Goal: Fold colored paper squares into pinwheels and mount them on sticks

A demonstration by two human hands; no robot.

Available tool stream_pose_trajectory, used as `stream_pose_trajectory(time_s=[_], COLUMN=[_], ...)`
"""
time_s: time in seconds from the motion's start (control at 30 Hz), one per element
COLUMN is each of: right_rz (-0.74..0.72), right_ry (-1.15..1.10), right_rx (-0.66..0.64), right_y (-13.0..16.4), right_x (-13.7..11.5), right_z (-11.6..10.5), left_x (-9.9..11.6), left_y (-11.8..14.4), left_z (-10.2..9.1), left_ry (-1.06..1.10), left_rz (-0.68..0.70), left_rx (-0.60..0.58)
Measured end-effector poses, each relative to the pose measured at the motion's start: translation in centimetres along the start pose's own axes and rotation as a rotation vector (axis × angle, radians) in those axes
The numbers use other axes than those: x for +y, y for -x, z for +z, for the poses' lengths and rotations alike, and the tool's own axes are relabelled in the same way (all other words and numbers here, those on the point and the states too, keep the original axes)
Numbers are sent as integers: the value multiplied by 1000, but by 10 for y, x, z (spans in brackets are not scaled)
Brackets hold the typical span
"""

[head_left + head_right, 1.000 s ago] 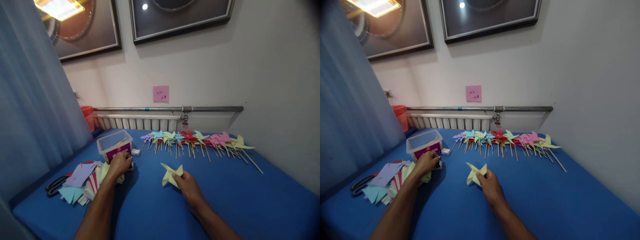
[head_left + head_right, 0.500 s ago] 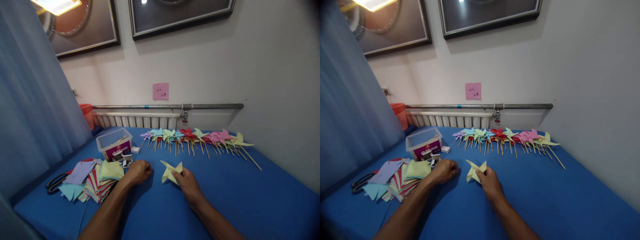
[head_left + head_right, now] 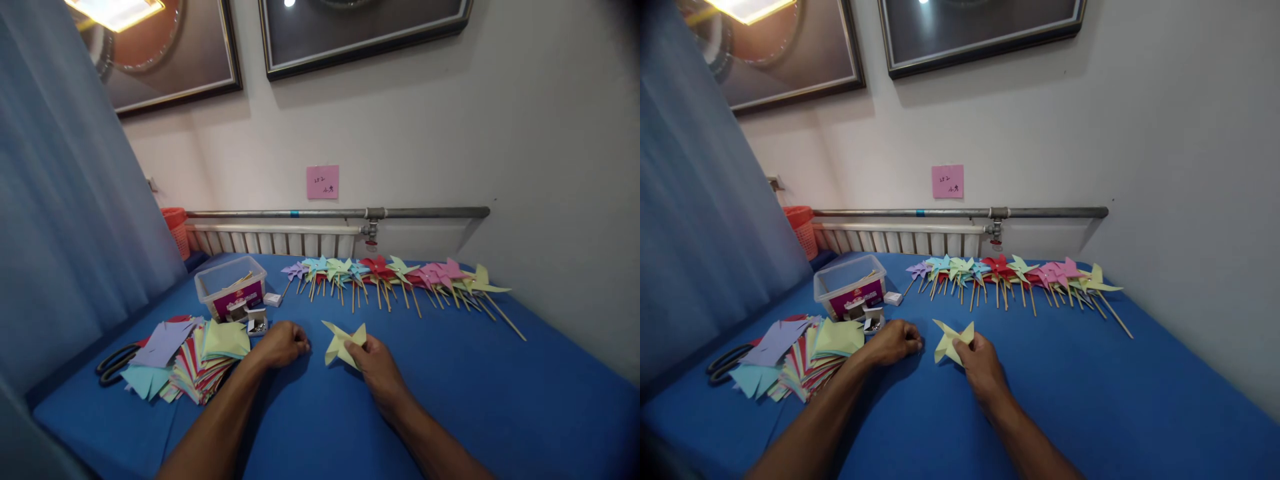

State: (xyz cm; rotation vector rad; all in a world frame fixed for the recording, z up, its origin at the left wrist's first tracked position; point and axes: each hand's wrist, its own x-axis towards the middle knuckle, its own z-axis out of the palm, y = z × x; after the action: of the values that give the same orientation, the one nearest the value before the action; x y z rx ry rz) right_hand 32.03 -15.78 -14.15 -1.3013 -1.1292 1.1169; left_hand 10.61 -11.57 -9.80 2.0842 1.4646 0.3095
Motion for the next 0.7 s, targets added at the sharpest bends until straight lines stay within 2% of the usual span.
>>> stream_pose_trajectory(time_s=[0.13,0.27,0.43,0.7], right_rz=[5,4,4,-6], right_ry=[-26,-50,-52,-40], right_rx=[-21,-27,-28,3], right_y=[-3,-4,0,1], right_x=[3,4,0,-1], right_z=[0,-1,-1,-2], left_x=[6,8,9,14], left_y=[1,3,5,6], left_z=[2,1,3,11], left_ry=[-118,-168,-191,-166], left_rz=[-39,-42,19,154], left_rx=[20,-21,-74,-10])
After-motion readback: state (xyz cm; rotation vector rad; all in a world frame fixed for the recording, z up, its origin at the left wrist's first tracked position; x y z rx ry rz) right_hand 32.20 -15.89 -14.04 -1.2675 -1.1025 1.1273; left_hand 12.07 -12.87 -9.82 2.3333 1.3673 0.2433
